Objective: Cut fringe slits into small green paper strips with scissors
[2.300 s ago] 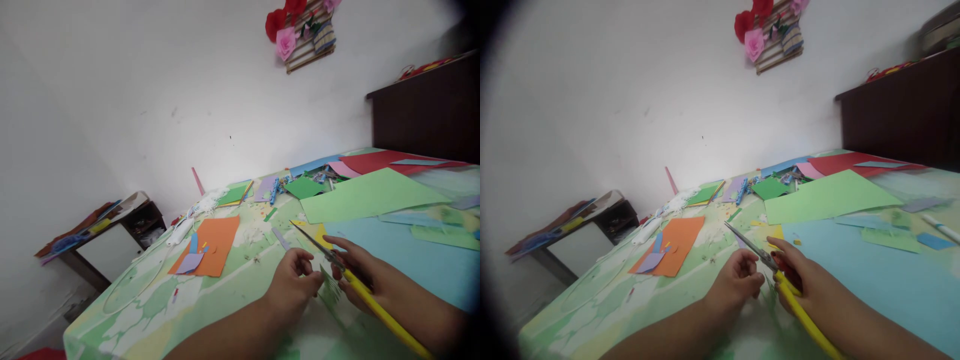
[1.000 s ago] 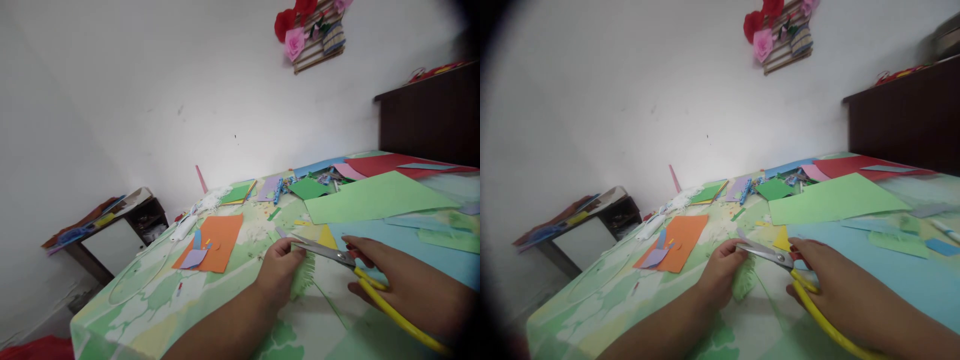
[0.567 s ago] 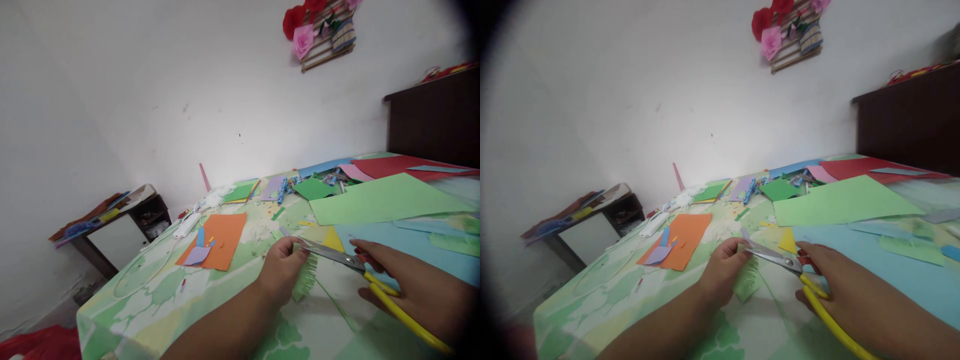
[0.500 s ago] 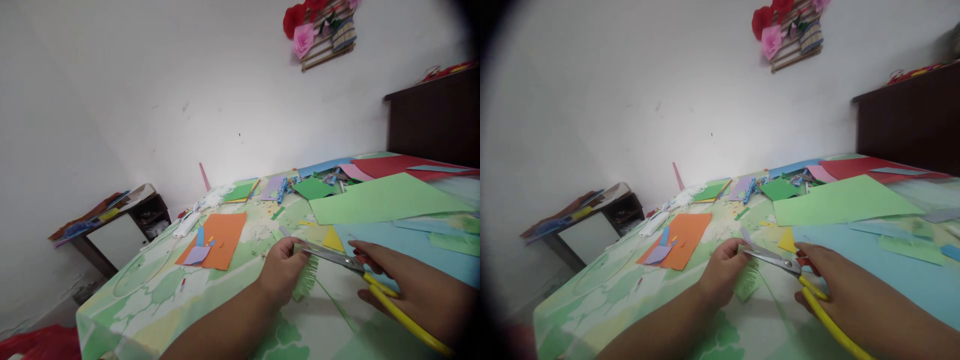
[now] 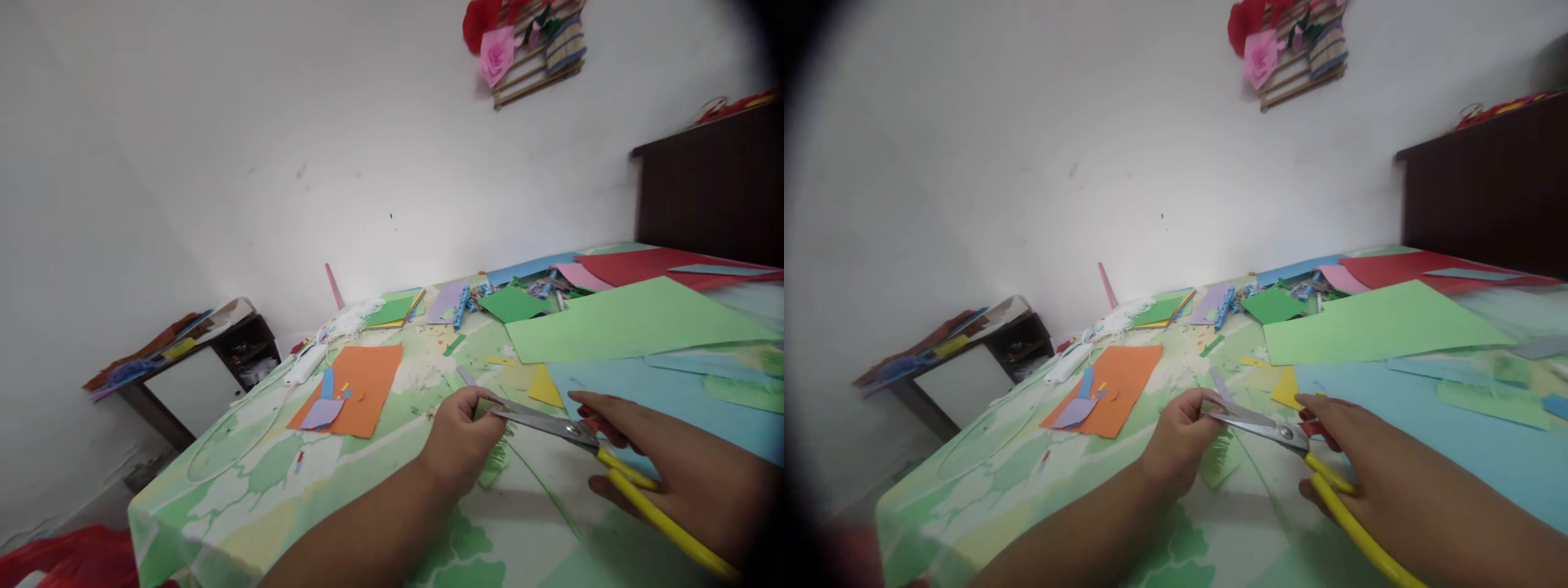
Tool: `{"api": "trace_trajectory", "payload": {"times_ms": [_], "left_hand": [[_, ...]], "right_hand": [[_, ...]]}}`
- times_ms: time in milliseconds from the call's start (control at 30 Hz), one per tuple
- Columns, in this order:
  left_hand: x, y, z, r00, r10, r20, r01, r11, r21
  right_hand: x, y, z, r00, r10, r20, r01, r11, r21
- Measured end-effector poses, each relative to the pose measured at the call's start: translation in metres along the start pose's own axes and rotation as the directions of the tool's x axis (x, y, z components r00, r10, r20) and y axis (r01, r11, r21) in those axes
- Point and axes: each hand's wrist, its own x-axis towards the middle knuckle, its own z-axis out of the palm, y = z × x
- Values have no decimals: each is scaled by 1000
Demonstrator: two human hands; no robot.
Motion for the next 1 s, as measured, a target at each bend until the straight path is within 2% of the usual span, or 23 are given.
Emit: {"api": "trace_trajectory", "payload": {"times_ms": [267,667,1000], "left_hand": [[1,-1,-1,999,33,12,-33,999,10],[1,-2,-1,1000,12,5,-12,999,51],[2,-8,-4,996,71,58,-74,996,52]], "right_hand": [[-1,1,3,999,-53,-11,52,997,-48],[-1,-7,-4,999,31,36,-33,998,54],[4,-10,-10,989,84,122,-93,993,69]]}}
